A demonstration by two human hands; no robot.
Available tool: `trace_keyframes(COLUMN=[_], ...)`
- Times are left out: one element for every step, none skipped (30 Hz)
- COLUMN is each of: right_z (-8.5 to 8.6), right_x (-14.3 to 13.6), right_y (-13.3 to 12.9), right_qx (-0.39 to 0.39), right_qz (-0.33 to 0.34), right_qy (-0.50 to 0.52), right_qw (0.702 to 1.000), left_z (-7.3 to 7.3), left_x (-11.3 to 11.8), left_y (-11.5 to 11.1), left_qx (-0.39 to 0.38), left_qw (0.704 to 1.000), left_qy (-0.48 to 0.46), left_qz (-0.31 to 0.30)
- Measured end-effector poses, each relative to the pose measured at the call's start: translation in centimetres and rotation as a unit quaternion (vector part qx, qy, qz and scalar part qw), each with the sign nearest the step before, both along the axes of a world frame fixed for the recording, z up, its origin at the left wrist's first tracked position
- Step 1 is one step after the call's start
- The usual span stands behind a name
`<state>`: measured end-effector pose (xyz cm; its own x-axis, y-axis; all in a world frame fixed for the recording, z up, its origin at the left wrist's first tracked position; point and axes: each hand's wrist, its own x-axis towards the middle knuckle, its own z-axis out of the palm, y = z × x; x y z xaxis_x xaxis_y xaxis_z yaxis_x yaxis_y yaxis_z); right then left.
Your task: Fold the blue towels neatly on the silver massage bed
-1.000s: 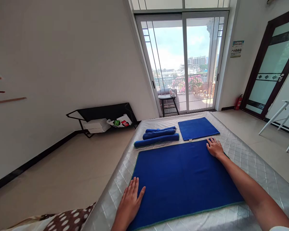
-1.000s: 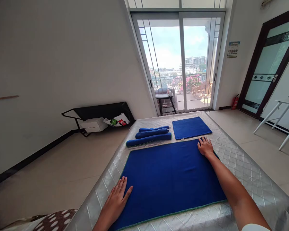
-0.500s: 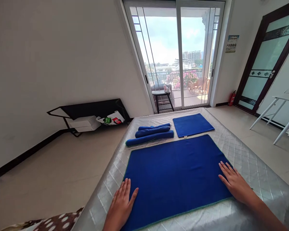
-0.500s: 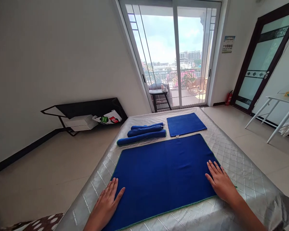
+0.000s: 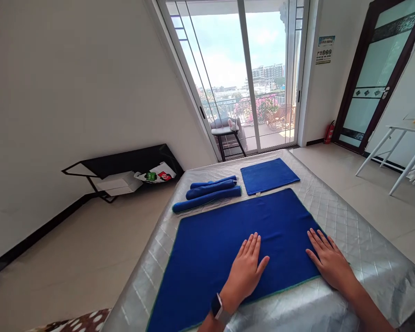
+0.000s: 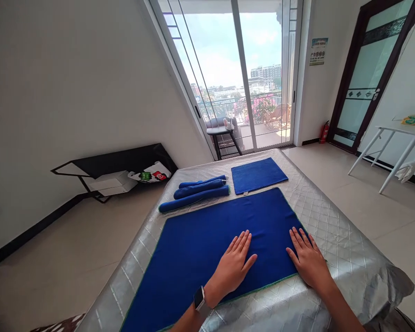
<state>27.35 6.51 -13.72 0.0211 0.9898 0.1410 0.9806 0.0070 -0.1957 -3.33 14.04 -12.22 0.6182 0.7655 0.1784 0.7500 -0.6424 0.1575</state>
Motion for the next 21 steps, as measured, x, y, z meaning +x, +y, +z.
trace_keyframes(right_z=[0.0, 0.1, 0.1, 0.2, 0.2, 0.2, 0.2, 0.2, 0.2, 0.1, 0.1, 0.0, 0.0, -0.1, -0.1, -0.2, -0.2, -0.3, -0.3, -0.3, -0.2], right_x=[-0.1, -0.1, -0.2, -0.3, -0.4, -0.4, -0.5, -0.5, -0.6, -0.6, -0.6, -0.6, -0.6, -0.6, -0.6, -0.7, -0.7, -0.7, -0.6, -0.6, -0.6], right_y=[0.0, 0.0, 0.0, 0.1, 0.1, 0.1, 0.1, 0.1, 0.1, 0.1, 0.1, 0.0, 0.0, 0.0, -0.1, -0.1, -0.1, -0.1, -0.1, -0.1, -0.1], right_qx=[-0.005, -0.009, -0.013, -0.016, -0.018, -0.020, -0.020, -0.019, -0.017, -0.014, -0.011, -0.009, -0.007, -0.005, -0.003, -0.001, 0.000, 0.001, 0.000, -0.001, -0.003], right_qz=[0.000, -0.002, -0.004, -0.008, -0.010, -0.012, -0.012, -0.011, -0.010, -0.009, -0.008, -0.009, -0.010, -0.010, -0.009, -0.009, -0.008, -0.008, -0.008, -0.009, -0.010], right_qy=[0.001, 0.000, -0.001, -0.002, -0.003, -0.002, -0.001, 0.001, 0.005, 0.007, 0.010, 0.011, 0.012, 0.013, 0.014, 0.015, 0.016, 0.016, 0.016, 0.016, 0.014], right_qw=[1.000, 1.000, 1.000, 1.000, 1.000, 1.000, 1.000, 1.000, 1.000, 1.000, 1.000, 1.000, 1.000, 1.000, 1.000, 1.000, 1.000, 1.000, 1.000, 1.000, 1.000], left_z=[0.5, 0.7, 0.9, 0.9, 0.8, 0.7, 0.5, 0.2, 0.0, -0.3, -0.6, -0.9, -1.2, -1.6, -2.2, -2.8, -3.4, -4.2, -5.0, -5.7, -6.4], left_x=[2.7, 5.0, 6.8, 8.2, 9.1, 9.6, 9.7, 9.3, 8.7, 7.7, 6.5, 4.9, 3.2, 1.1, -1.1, -3.7, -6.5, -9.5, -12.6, -15.8, -18.9], left_y=[0.1, 0.2, 0.4, 0.5, 0.6, 0.6, 0.7, 0.7, 0.7, 0.7, 0.7, 0.6, 0.6, 0.5, 0.4, 0.2, 0.0, -0.3, -0.6, -1.1, -1.6], left_qx=[-0.002, -0.005, -0.010, -0.017, -0.024, -0.028, -0.029, -0.027, -0.022, -0.015, -0.009, -0.005, -0.003, -0.003, -0.002, 0.000, 0.004, 0.010, 0.020, 0.032, 0.044], left_qw=[0.999, 0.999, 0.998, 0.998, 0.998, 0.998, 0.998, 0.999, 0.999, 0.999, 1.000, 1.000, 1.000, 0.999, 0.997, 0.994, 0.990, 0.985, 0.979, 0.972, 0.968], left_qy=[-0.001, -0.004, -0.007, -0.009, -0.011, -0.011, -0.010, -0.009, -0.005, 0.000, 0.007, 0.017, 0.028, 0.039, 0.050, 0.060, 0.069, 0.078, 0.086, 0.093, 0.102], left_qz=[-0.034, -0.052, -0.059, -0.059, -0.055, -0.050, -0.045, -0.042, -0.037, -0.031, -0.020, -0.006, 0.013, 0.036, 0.063, 0.092, 0.123, 0.154, 0.185, 0.214, 0.227])
